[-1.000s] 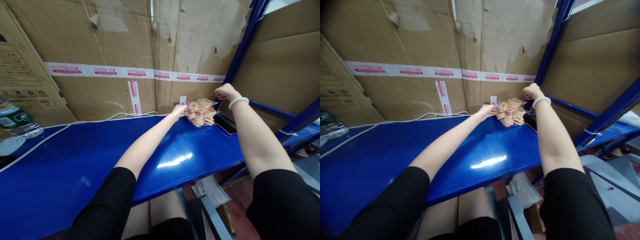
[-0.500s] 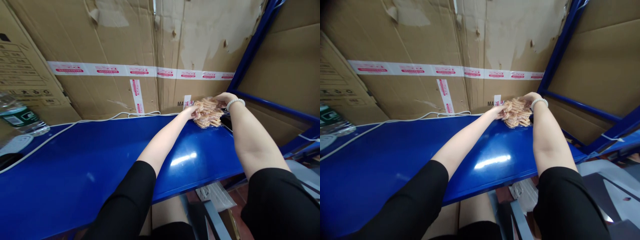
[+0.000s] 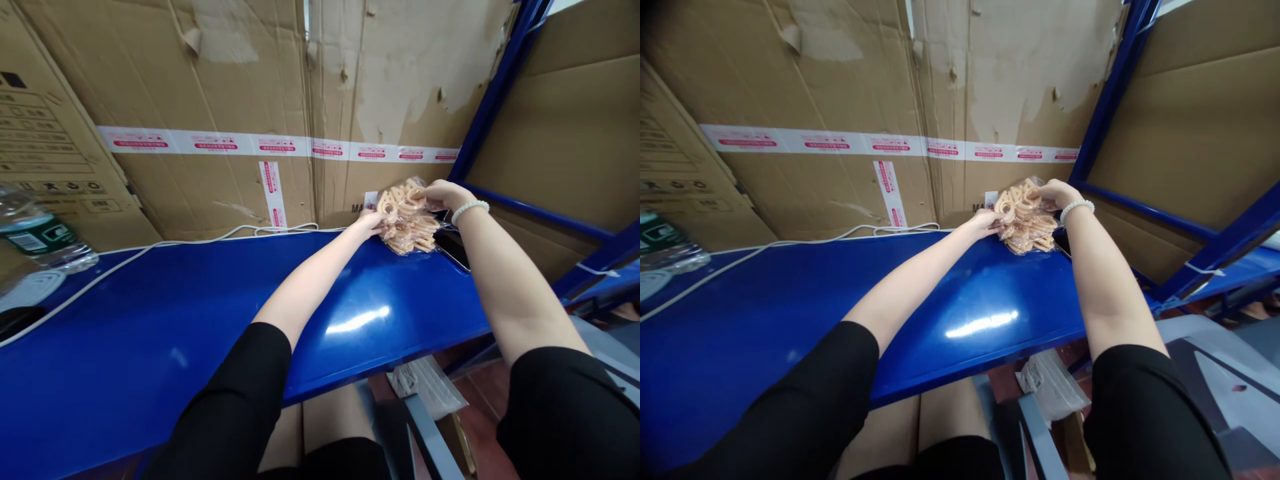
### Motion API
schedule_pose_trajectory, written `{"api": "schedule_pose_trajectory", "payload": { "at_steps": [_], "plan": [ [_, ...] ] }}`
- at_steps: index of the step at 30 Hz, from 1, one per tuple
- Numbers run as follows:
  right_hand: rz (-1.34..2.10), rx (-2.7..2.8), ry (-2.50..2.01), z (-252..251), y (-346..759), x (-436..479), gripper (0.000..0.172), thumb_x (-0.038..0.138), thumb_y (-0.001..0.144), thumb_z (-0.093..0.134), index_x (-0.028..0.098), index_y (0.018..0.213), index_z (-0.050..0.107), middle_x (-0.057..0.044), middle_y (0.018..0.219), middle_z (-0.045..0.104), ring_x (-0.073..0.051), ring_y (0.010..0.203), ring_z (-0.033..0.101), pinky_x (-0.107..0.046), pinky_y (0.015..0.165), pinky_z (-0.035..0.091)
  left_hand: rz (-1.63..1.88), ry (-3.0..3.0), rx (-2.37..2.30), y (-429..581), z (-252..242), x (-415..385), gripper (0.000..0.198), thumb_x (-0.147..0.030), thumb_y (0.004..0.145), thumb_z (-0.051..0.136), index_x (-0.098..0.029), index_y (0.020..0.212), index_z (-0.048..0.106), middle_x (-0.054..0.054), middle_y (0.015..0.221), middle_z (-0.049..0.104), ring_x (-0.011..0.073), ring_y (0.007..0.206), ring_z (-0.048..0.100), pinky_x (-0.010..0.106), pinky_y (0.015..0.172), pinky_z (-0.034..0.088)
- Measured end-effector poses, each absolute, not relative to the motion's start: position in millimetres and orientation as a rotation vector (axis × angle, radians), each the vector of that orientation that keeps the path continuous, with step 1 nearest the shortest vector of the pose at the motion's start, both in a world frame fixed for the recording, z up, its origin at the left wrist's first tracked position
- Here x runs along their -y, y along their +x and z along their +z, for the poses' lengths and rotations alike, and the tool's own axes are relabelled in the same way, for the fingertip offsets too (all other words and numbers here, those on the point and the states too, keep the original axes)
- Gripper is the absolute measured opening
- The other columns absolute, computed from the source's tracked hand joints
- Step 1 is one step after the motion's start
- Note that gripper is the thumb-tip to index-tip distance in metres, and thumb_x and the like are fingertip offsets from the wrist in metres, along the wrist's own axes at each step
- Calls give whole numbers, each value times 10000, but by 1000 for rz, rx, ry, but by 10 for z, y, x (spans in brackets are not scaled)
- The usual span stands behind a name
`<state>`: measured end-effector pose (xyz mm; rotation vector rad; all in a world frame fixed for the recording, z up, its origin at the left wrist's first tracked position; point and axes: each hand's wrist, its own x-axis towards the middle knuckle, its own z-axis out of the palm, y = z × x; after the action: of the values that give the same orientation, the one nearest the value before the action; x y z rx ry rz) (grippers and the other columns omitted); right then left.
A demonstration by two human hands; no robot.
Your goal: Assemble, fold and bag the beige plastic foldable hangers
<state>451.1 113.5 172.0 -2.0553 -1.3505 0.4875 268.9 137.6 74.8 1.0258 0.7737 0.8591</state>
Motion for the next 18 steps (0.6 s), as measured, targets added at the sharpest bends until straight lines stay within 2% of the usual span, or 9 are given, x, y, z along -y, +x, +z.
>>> {"api": "schedule_pose_trajectory", "payload": {
  "at_steps": [2,4,6,9,11,14,16,18],
  "plan": [
    [550,1332,-1967,1748,4366,-1052,385,276,730,867,203,609,509,62,484,412,-95,446,435,-231,434,435,898,1058,-752,2533,786,-1329,318,-321,967,634,-150,1234,606,97,1208,641,216,1017,661,411,862,586],
    [590,1367,-1844,1742,4169,-966,340,235,756,828,197,620,519,63,484,410,-87,429,412,-216,404,407,959,1088,-738,2297,815,-1273,210,-187,926,663,-136,1123,613,75,1063,674,170,901,674,349,818,589],
    [647,1417,-1749,1687,3916,-889,250,201,799,759,183,656,555,30,519,488,-95,442,461,-218,413,434,1042,1115,-737,1972,815,-1189,242,-72,860,671,-158,1062,569,54,973,675,145,822,670,347,816,590],
    [765,1538,-1620,1515,3446,-809,96,160,811,698,159,749,625,-40,652,643,-132,546,603,-239,503,528,1177,1163,-742,1352,729,-979,395,-12,778,668,-206,1073,491,35,1021,661,156,856,673,397,838,595],
    [846,1641,-1514,1365,3100,-789,60,141,786,706,154,820,658,-61,738,702,-151,626,655,-244,557,556,1263,1199,-768,904,616,-792,426,-25,748,673,-219,1064,463,35,1083,646,167,931,665,407,865,585],
    [918,1787,-1355,1142,2595,-819,190,150,740,759,165,915,686,-63,847,745,-172,734,684,-251,613,569,1393,1278,-846,284,411,-515,401,-87,761,672,-226,1051,434,43,1150,616,171,1034,630,369,908,557],
    [937,1875,-1260,1010,2298,-881,232,171,705,798,166,915,698,-65,874,753,-193,778,687,-279,648,577,1525,1589,-1003,-60,285,-376,358,-132,791,642,-223,1061,426,60,1153,606,168,1055,616,316,912,536],
    [942,1951,-1169,893,2052,-967,204,188,691,806,157,864,702,-67,855,750,-214,797,686,-323,700,586,1564,1864,-1195,-340,188,-291,326,-157,818,597,-230,1087,427,65,1146,599,170,1040,610,289,880,529]
  ]
}}
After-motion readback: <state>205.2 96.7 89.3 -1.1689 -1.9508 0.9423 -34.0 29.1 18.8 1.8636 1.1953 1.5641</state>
